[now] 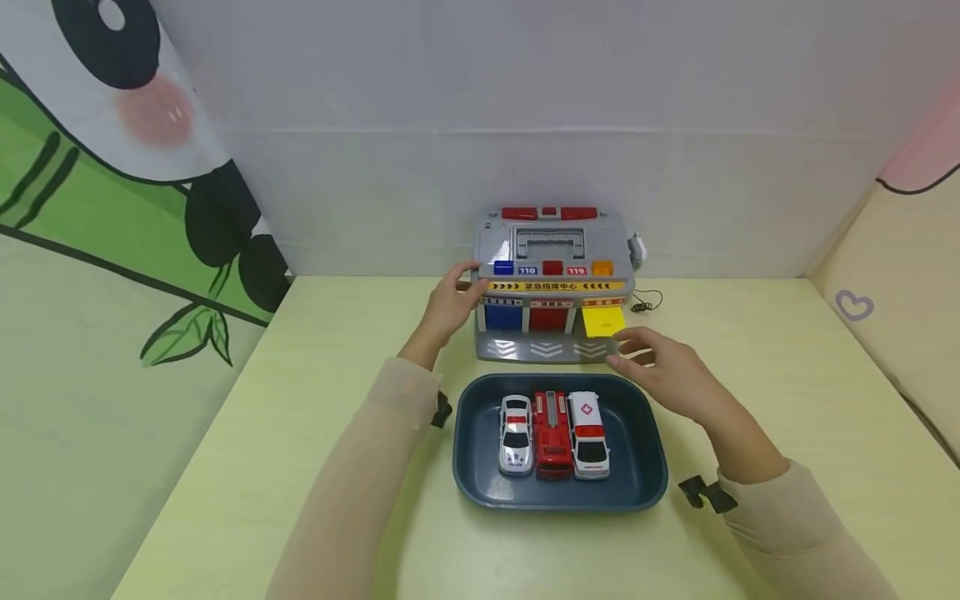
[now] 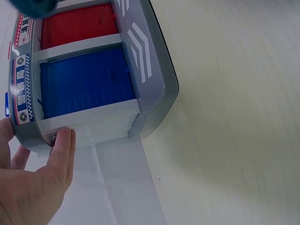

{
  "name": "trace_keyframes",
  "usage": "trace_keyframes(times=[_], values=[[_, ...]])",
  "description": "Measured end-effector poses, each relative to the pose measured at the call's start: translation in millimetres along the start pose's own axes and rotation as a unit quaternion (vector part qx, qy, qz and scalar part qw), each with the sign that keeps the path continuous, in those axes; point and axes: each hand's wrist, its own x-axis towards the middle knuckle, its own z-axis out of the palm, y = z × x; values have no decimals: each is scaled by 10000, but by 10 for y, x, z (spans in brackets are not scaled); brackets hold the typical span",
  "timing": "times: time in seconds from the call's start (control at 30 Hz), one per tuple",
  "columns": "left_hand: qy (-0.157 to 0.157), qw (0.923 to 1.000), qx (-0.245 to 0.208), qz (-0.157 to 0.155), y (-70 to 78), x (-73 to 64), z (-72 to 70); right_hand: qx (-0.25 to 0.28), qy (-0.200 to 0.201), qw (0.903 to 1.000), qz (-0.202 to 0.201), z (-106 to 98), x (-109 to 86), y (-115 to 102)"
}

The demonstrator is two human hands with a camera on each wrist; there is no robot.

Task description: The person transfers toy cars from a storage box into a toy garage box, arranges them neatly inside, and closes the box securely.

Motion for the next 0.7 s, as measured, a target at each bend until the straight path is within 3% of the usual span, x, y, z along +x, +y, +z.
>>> trace_keyframes(times=[0.7], values=[[-15, 9999, -96, -68, -7, 3, 12, -106, -447, 9989, -95, 285, -135, 34]])
